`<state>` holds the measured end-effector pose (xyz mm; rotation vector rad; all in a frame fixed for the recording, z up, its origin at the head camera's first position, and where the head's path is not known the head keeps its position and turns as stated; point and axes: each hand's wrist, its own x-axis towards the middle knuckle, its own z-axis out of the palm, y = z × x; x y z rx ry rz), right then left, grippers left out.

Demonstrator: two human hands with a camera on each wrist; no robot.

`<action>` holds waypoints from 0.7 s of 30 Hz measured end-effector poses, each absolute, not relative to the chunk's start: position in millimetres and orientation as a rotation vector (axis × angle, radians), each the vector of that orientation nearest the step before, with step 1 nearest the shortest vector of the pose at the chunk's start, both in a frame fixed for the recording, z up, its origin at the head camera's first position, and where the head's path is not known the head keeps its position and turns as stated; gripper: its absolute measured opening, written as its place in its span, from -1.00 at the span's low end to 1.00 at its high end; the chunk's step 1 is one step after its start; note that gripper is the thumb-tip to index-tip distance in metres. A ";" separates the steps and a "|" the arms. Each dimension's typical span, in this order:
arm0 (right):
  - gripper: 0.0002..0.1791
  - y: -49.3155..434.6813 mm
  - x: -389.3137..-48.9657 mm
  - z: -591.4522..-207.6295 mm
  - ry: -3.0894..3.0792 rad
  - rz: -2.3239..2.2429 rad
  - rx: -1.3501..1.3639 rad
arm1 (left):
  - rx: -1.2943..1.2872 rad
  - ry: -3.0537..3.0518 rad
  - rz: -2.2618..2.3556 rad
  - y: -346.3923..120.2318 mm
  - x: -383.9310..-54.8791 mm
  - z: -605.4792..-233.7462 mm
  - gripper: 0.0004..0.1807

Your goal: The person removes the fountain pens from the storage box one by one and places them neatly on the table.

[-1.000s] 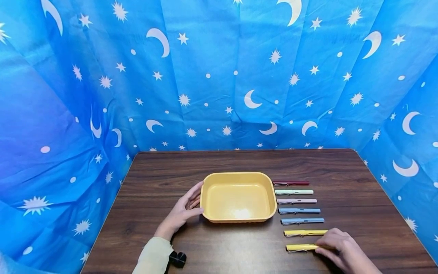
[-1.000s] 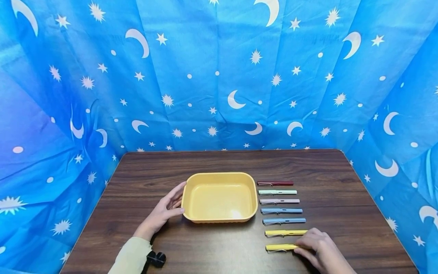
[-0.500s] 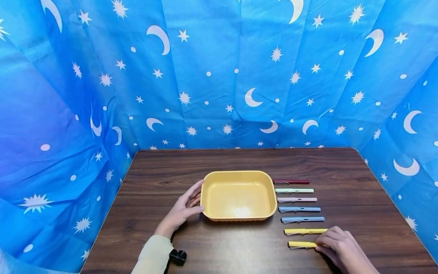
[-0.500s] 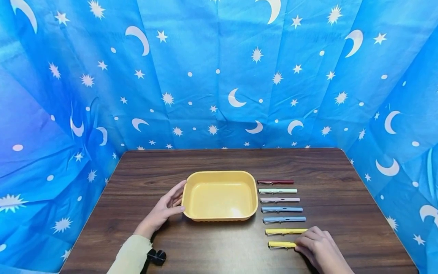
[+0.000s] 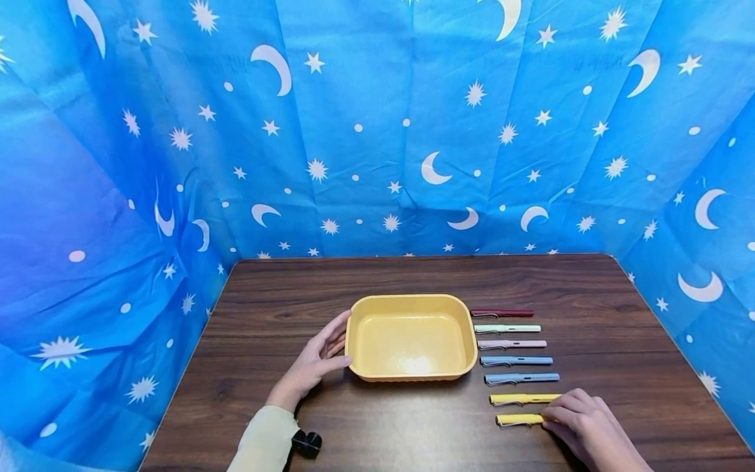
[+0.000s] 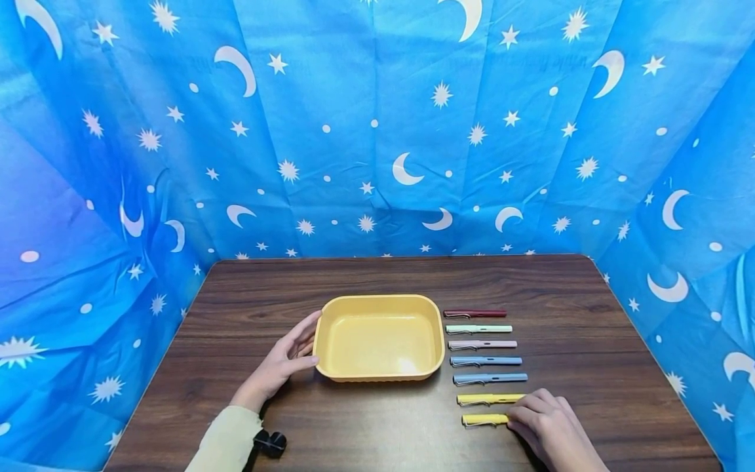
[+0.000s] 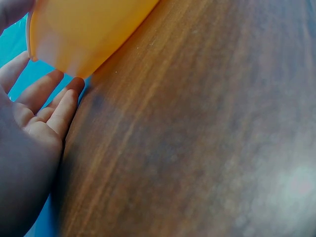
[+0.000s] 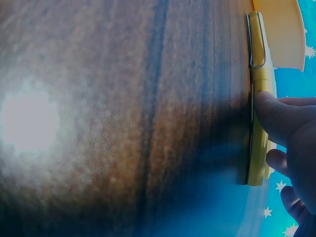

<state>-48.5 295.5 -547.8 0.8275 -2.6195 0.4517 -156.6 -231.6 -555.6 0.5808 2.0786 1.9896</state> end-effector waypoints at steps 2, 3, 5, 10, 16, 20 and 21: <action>-0.63 295.8 -48.8 -548.2 -2.616 0.449 0.828 | 0.575 2.081 1.989 -231.0 -156.8 -555.3 -0.07; -0.64 296.0 -48.7 -548.2 -2.622 0.447 0.823 | 0.573 2.082 1.989 -230.7 -156.8 -555.2 -0.07; -0.64 296.5 -48.3 -547.9 -2.630 0.447 0.821 | 0.568 2.085 1.987 -230.4 -156.8 -554.8 -0.07; -0.62 296.7 -46.2 -543.7 -2.626 0.431 0.821 | 0.572 2.084 1.989 -230.4 -156.8 -554.3 -0.07; -0.54 294.2 -49.2 -531.9 -2.528 0.454 0.759 | 0.578 2.090 1.986 -231.3 -157.3 -554.9 -0.07; -0.48 288.3 -52.3 -524.9 -2.510 0.497 0.665 | 0.584 2.089 1.985 -231.7 -156.9 -555.7 -0.07; -0.46 286.2 -53.0 -523.1 -2.514 0.507 0.644 | 0.583 2.088 1.985 -231.5 -156.7 -555.8 -0.07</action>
